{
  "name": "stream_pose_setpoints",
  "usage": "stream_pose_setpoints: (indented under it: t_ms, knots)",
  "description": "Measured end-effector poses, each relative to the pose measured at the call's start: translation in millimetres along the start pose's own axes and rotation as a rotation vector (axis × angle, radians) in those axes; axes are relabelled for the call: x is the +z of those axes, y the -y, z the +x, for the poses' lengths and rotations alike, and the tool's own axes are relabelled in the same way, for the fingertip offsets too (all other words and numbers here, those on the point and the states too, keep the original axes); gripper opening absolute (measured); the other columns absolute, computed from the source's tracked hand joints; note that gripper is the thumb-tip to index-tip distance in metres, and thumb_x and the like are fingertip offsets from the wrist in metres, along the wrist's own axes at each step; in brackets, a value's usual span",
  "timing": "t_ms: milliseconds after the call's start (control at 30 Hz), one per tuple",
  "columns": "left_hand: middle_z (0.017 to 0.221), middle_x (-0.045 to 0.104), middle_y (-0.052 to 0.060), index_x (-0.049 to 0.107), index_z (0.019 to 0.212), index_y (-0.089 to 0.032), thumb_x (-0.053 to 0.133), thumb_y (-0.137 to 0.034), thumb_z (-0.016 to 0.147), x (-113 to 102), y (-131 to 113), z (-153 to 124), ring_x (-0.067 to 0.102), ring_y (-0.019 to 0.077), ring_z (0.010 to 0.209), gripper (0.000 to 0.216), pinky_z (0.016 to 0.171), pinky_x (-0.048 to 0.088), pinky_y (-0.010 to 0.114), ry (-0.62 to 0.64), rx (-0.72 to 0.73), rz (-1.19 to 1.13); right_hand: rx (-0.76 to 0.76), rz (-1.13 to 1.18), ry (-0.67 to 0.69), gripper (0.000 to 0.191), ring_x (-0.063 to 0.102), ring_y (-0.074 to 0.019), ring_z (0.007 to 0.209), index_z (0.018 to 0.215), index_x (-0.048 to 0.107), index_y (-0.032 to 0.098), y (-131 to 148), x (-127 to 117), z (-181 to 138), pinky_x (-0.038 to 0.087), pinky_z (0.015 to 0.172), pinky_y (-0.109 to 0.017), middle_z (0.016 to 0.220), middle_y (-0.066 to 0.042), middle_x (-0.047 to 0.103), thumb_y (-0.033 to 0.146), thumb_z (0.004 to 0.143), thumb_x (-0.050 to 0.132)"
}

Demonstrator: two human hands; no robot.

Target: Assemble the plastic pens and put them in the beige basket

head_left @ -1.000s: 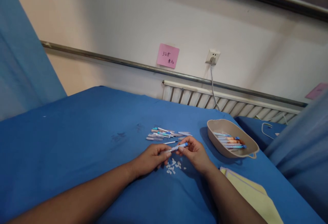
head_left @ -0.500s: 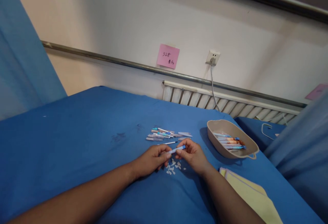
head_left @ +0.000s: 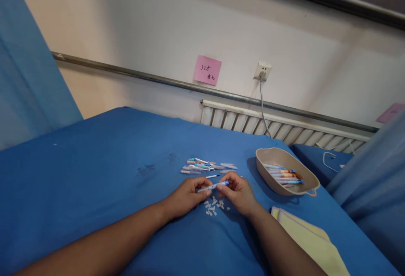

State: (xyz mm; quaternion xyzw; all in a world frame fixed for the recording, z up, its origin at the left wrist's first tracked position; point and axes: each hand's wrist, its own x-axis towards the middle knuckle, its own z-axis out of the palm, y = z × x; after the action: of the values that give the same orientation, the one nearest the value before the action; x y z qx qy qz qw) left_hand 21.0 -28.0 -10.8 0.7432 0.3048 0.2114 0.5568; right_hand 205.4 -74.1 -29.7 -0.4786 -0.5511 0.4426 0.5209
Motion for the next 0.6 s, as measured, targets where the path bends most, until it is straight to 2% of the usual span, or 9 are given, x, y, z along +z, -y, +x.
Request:
stream_pose_setpoints:
  t_ms: [167,267,367,467,600]
  knots:
    - [0.077,0.058,-0.001,0.063,0.088,-0.016,0.053,-0.032,0.081,-0.8,-2.8,-1.0,0.049,0.0137,0.072,0.020,0.067,0.038,0.023,-0.027,0.089,0.113,-0.033,-0.206,-0.001,0.023,0.048,-0.0104,0.045,0.070,0.055,0.020,0.6,-4.4,-1.7,0.033,0.045,-0.021,0.051,0.004,0.056,0.040,0.077,0.063]
    - [0.082,0.062,0.000,0.064,0.090,-0.018,0.052,-0.032,0.082,-1.3,-3.4,-1.4,0.053,0.0161,0.078,0.020,0.072,0.039,0.024,-0.014,0.117,0.163,-0.120,-0.296,-0.004,0.015,0.054,-0.0125,0.058,0.083,0.061,0.021,5.7,-3.7,-4.0,0.039,0.053,-0.022,0.070,0.001,0.063,0.035,0.078,0.062]
    - [0.078,0.061,0.000,0.064,0.087,-0.018,0.052,-0.031,0.082,1.1,-4.3,-2.9,0.052,0.0157,0.074,0.019,0.070,0.039,0.024,-0.016,0.129,0.192,-0.200,-0.315,0.039,0.018,0.057,-0.0148,0.072,0.092,0.063,0.023,9.3,-0.5,-5.7,0.042,0.063,-0.024,0.084,0.000,0.064,0.027,0.075,0.065]
    - [0.072,0.056,-0.002,0.060,0.087,-0.018,0.056,-0.030,0.079,6.5,-5.8,-4.8,0.049,0.0134,0.068,0.016,0.063,0.038,0.022,-0.071,0.107,0.155,-0.189,-0.338,0.020,0.009,0.054,-0.0132,0.064,0.084,0.064,0.022,7.6,1.9,-5.5,0.041,0.058,-0.023,0.074,0.001,0.061,0.026,0.076,0.063]
    - [0.071,0.056,-0.003,0.049,0.101,-0.018,0.055,-0.036,0.078,10.1,-6.1,-2.7,0.048,0.0093,0.055,0.030,0.050,0.034,0.019,-0.159,0.030,-0.122,-0.079,-0.250,0.004,0.009,0.049,-0.0113,0.051,0.081,0.061,0.021,4.0,2.3,-3.9,0.037,0.048,-0.021,0.061,0.003,0.057,0.029,0.078,0.060]
